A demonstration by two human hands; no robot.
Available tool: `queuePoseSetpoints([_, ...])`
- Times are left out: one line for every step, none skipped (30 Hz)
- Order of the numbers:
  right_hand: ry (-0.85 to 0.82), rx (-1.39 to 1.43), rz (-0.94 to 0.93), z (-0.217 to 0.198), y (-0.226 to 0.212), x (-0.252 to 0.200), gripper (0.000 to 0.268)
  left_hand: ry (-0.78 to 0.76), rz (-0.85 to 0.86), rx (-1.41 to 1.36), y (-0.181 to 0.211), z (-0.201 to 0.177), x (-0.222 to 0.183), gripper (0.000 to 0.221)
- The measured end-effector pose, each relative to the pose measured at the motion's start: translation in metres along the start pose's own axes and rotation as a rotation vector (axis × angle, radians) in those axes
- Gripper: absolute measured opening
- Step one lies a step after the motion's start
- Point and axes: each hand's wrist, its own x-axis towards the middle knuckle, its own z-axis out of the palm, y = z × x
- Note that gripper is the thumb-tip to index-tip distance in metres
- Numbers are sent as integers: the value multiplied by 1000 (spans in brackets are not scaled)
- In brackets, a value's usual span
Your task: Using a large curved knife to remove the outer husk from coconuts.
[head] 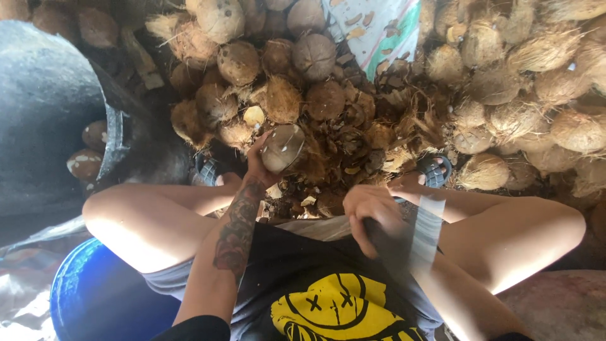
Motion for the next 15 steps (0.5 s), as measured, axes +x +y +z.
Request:
queuePoseSetpoints([-157,-96,276,0,37,-29,10,9,9,38,3,-3,3,69])
queuePoseSetpoints([-316,-192,556,-1,72,-59,22,20,17,71,2,-7,4,74])
queuePoseSetpoints([-315,-199,558,-1,71,-68,22,15,12,70,2,-6,4,74])
queuePoseSetpoints([-399,-202,939,2,74,-74,28,18,-2,114,7,-5,2,72])
queuePoseSetpoints([-474,-202,1323,4,77,-79,34,20,-16,157,13,-4,2,70])
queuePoseSetpoints([-465,-202,1316,4,65,-65,34,14,-14,166,19,-1,6,70])
queuePoseSetpoints([-463,-113,1264,3,54,-52,16,-2,9,154,25,1,11,70])
queuePoseSetpoints([-480,-20,1221,1,36,-46,27,-2,31,125,21,-3,8,70])
queuePoseSetpoints([-491,-16,1226,3,36,-43,27,7,32,117,15,-8,4,70])
queuePoseSetpoints([-285,2,1177,7,35,-40,23,-2,56,83,9,-11,3,70])
queuePoseSetpoints([-81,17,1121,9,33,-38,21,-11,80,49,3,-14,1,70])
queuePoseSetpoints([-81,15,1112,8,48,-45,21,-18,87,52,3,-11,5,70])
queuePoseSetpoints([-41,-79,1121,7,64,-52,10,-38,124,23,2,-8,9,70])
queuePoseSetpoints([-4,-171,1137,8,76,-61,3,-51,158,-9,0,-9,8,70])
queuePoseSetpoints([-6,-169,1135,8,91,-57,3,-51,161,-9,-2,-9,9,70])
